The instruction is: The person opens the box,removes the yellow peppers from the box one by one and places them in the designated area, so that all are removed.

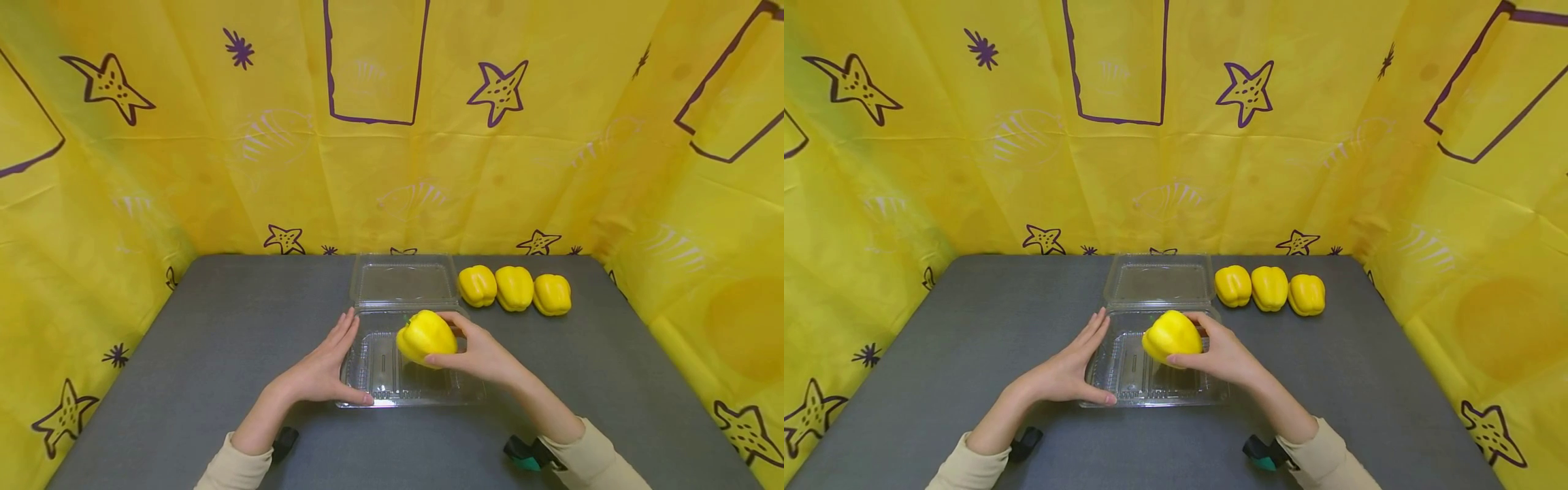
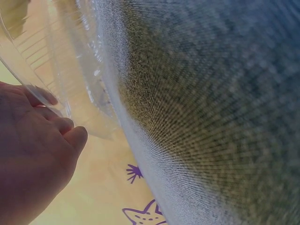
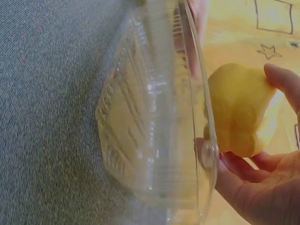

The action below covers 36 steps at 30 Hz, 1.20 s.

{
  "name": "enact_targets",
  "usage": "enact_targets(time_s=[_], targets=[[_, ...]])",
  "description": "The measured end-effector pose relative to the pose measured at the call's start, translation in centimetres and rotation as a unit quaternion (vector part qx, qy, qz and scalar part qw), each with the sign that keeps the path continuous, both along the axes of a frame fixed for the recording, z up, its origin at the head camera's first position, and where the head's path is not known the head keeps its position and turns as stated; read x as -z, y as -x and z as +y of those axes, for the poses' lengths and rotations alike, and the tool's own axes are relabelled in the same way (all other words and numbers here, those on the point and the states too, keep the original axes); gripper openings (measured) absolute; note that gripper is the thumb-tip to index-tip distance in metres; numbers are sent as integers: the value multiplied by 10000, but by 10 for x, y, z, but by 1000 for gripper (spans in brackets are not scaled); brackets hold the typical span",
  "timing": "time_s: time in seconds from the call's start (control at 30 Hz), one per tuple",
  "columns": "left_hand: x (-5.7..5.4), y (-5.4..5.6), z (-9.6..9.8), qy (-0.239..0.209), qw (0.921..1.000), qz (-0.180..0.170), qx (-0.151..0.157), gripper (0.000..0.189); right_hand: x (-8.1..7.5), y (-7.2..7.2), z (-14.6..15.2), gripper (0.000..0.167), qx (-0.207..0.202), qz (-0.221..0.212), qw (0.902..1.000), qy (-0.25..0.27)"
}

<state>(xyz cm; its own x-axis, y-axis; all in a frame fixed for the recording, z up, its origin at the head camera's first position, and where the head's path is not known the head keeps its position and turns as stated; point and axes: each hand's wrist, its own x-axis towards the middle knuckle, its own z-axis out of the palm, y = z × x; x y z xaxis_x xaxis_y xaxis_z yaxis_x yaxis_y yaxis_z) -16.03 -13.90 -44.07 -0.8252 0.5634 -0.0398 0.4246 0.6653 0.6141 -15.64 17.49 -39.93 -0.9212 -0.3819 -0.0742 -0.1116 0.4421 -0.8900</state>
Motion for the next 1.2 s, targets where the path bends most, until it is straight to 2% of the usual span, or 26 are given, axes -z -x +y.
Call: enact_targets(time_s=[0.5, 0.67, 1.0, 1.2], targets=[[0, -1, 0, -65, 10000, 13, 28, 139, -8, 0, 26, 75, 783, -77, 9968, 162], [-1, -1, 0, -45, 10000, -14, 20, 139, -11, -1, 35, 74, 1035, 55, 9946, 71], [0, -1, -1, -25, 10000, -8, 3, 140, -11, 0, 50, 76, 1467, 113, 9891, -33], [1, 0, -1, -13, 10000, -22, -15, 141, -6, 2, 62, 78, 1719, 7, 9851, -6]])
